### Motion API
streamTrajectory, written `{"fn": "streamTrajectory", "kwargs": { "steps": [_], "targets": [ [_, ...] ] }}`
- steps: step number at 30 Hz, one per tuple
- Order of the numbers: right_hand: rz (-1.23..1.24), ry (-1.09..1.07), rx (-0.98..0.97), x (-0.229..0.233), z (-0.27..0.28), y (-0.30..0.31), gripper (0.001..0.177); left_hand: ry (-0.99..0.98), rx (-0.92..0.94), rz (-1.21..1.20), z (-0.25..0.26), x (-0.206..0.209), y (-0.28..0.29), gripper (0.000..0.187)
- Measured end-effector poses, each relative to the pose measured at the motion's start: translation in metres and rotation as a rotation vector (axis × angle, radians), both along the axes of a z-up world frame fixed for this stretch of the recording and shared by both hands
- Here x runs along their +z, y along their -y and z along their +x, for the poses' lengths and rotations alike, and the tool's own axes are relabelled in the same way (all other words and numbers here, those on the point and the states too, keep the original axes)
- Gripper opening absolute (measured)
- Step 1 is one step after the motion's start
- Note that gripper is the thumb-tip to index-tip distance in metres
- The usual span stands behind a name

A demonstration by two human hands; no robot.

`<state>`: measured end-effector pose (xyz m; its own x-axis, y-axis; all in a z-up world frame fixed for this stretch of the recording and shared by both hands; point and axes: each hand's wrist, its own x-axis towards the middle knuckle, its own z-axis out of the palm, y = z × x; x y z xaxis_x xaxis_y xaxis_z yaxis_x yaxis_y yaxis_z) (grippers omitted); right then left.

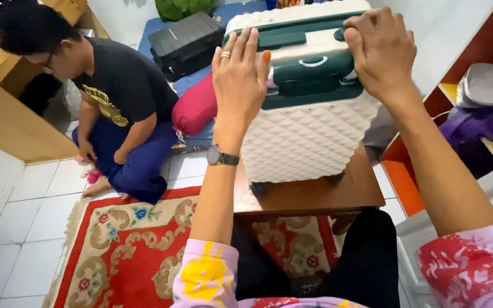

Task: The person inspects a suitcase on a table and then zips it closed.

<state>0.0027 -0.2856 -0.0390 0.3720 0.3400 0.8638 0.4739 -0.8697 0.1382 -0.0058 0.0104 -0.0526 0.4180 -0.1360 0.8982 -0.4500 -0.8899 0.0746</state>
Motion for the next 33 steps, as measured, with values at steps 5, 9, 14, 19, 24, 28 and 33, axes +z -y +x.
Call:
{"fn": "streamTrajectory", "kwargs": {
  "steps": [5, 9, 14, 19, 24, 28, 33],
  "targets": [
    [0.004, 0.081, 0.043, 0.014, -0.018, -0.014, 0.031, 0.104, -0.106, 0.112, -0.037, 0.013, 0.008, 0.054],
    [-0.1, 0.129, -0.076, -0.008, 0.004, 0.004, 0.038, 0.143, -0.137, 0.165, -0.036, 0.008, 0.004, 0.054],
    [-0.073, -0.264, -0.135, 0.0, -0.01, 0.001, 0.049, 0.189, -0.158, 0.112, -0.031, 0.0, 0.006, 0.053],
    [-0.268, 0.084, -0.061, 0.005, -0.023, 0.001, 0.071, 0.182, -0.146, 0.049, -0.029, 0.002, 0.011, 0.054],
    [-0.189, 0.262, -0.059, 0.009, -0.034, -0.011, 0.076, 0.219, -0.073, 0.125, -0.027, 0.0, 0.012, 0.059],
    [-0.194, 0.273, -0.06, -0.003, -0.021, -0.004, 0.074, 0.21, -0.074, 0.131, -0.019, -0.005, 0.012, 0.058],
    [-0.223, 0.229, -0.054, -0.013, -0.006, 0.006, 0.072, 0.215, -0.007, 0.155, -0.016, -0.011, 0.014, 0.058]
  ]
}}
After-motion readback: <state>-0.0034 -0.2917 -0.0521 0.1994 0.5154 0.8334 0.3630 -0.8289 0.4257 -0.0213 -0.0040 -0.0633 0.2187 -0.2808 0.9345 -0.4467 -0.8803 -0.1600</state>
